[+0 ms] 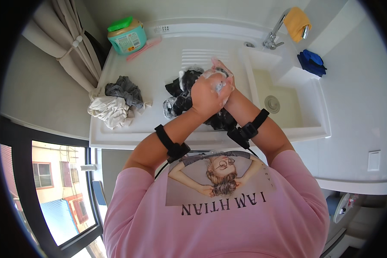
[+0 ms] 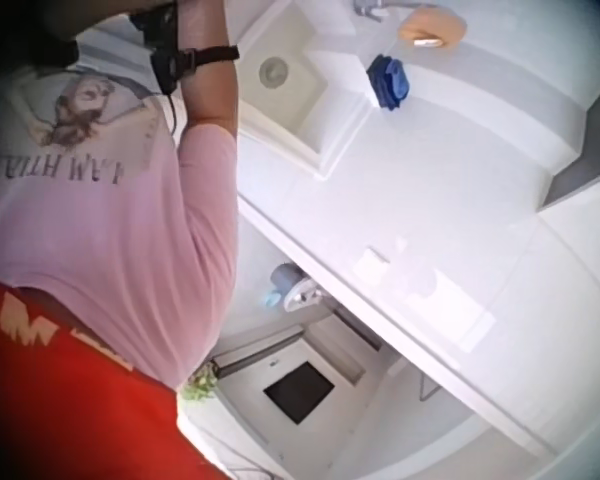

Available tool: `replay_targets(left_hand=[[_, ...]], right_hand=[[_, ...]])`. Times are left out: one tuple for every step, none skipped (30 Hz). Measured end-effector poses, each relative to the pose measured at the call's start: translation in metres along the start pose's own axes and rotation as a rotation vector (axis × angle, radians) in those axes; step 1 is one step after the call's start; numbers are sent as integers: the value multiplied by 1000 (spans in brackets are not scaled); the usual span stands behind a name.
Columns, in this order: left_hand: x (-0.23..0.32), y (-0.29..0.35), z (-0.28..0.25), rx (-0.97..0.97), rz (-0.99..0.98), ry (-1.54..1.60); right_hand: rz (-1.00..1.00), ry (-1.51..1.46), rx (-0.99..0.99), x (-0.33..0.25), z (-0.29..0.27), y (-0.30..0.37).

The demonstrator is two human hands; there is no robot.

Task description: Hand washing a black garment in a laundry sink using soap suds.

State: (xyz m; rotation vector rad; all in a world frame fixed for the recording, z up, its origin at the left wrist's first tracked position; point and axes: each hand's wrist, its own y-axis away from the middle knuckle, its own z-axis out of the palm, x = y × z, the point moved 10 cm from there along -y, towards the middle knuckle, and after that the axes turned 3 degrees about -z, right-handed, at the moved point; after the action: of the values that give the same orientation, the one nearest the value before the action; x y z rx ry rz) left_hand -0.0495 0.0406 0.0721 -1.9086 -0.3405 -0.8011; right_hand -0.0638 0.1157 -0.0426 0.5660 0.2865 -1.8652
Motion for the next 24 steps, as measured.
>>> replay_targets(left_hand=[[-24,3,-5,18,-95,-68],[-49,1,-9,43,-182,-132],[-98,3,-10,1,-587,62],[-100,9,-9,8,-589,57],[-62,-2,-5,29,-314,-81],[-26,-4,-6,65,-33,-224],[-11,6,19,-142,166,-214],[-12,7,16,-141,154,-217],[-43,-3,4,-103,-153,-144],[-76,-2,-6,-59,-459,-66],[-105,1,-8,-148,-683,-53],[-96,4,-2,-154,-679,-47],[-61,0,2,-99,-413,-86],[-27,3,-3,-38,-153,-130],[-16,15,23,-276,24,-312],[-20,12,22,-277,23,-312],[-43,5,4,-176,-167,-227],[-60,-2,-11,-76,-351,-133],[-91,-1,-16,-160,-645,-157],[-86,4,-11,-161,-645,-154],[-56,-2,-9,-90,-376,-118],[-27,-3,-7,-18,-107,-79],[-2,7,11,-147,187,-224],[-7,9,11,-150,184,-224]], right_hand=[[-63,115,205,1,-9,9],[-134,237,402,-5,-11,21],[-120,490,353,-3,2,24],[-115,491,347,0,-2,22],[-93,265,282,2,-12,15],[-65,43,199,2,-11,6],[164,-27,32,8,-3,2],[175,-28,36,14,6,9],[60,188,224,7,6,17],[-58,406,408,-3,3,26],[-21,373,360,9,3,23],[-29,373,365,7,-12,20],[6,161,269,12,-21,13],[49,-51,167,18,-7,14],[51,-51,168,19,-3,15],[2,131,282,14,-11,19],[-39,314,388,10,-4,27],[-88,501,497,-1,-3,36],[105,344,421,20,3,32],[103,346,423,17,-2,32],[71,310,360,12,-4,25],[38,275,296,7,-12,18],[207,-192,-519,13,72,21],[207,-195,-516,19,71,25]])
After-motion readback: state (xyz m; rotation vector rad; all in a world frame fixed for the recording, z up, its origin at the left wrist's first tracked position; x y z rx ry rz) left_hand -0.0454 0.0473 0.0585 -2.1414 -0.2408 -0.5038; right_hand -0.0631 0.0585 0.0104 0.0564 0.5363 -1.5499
